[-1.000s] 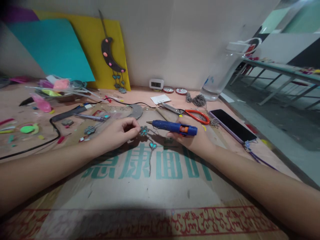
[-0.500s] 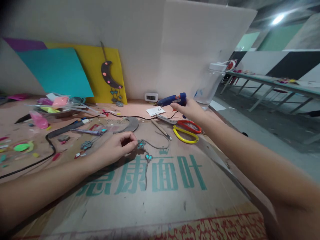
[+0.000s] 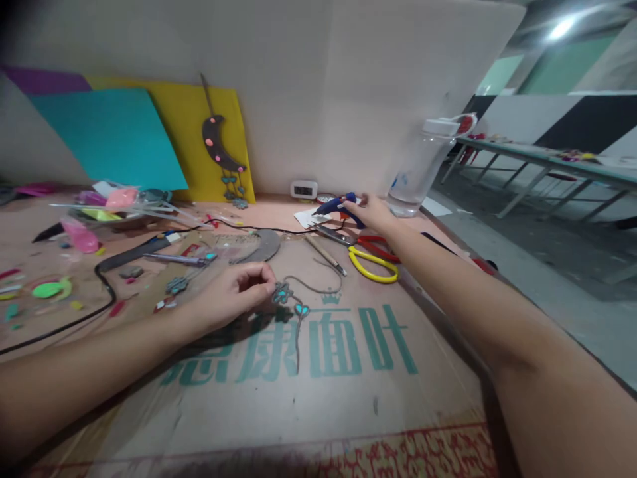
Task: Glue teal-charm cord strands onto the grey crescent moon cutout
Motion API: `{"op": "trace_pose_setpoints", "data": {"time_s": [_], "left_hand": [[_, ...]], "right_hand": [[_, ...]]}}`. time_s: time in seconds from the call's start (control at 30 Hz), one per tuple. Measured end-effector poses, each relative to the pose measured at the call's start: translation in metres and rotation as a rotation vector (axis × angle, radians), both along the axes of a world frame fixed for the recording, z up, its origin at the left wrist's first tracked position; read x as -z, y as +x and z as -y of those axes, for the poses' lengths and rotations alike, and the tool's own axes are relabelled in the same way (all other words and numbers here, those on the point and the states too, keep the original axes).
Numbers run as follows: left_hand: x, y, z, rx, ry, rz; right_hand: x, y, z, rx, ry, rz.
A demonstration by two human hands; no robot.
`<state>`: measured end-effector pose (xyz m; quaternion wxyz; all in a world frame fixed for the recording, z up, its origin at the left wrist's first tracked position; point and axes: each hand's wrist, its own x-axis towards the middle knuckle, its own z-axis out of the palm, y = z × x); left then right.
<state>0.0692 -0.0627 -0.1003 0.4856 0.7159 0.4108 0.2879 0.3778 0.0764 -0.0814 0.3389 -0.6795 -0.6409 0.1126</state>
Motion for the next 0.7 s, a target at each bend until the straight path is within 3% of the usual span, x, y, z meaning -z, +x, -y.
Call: {"op": "trace_pose_setpoints", "data": {"time_s": [0.1, 0.17, 0.23, 0.33, 0.43, 0.53, 0.7], "left_hand": [[-0.002, 0.0, 0.001, 0.082, -0.007, -0.004], [-0.003, 0.0, 0.002, 0.129, -0.012, -0.054], [-0.007, 0.0, 0.002, 0.152, -0.034, -0.14], [-0.016, -0.003, 0.003, 0.159, -0.056, -0.262], [-0.024, -0.01, 0.002, 0.204, -0.066, -0.365], [-0.026, -0.017, 0.004, 0.268, -0.079, -0.443], [-0.026, -0.016, 0.012, 0.332, -0.047, -0.51]], "right_hand": [[0.0, 0.004, 0.03, 0.065, 0.19, 0.038], [-0.003, 0.001, 0.061, -0.052, 0.453, 0.13], [-0.009, -0.009, 0.096, -0.283, 0.526, 0.229], [-0.021, -0.031, 0.147, -0.859, 0.384, 0.362], [-0.028, -0.053, 0.186, -1.161, 0.292, 0.438], [-0.024, -0.066, 0.205, -1.233, 0.314, 0.62], [-0.005, -0.075, 0.209, -1.255, 0.46, 0.77]]}}
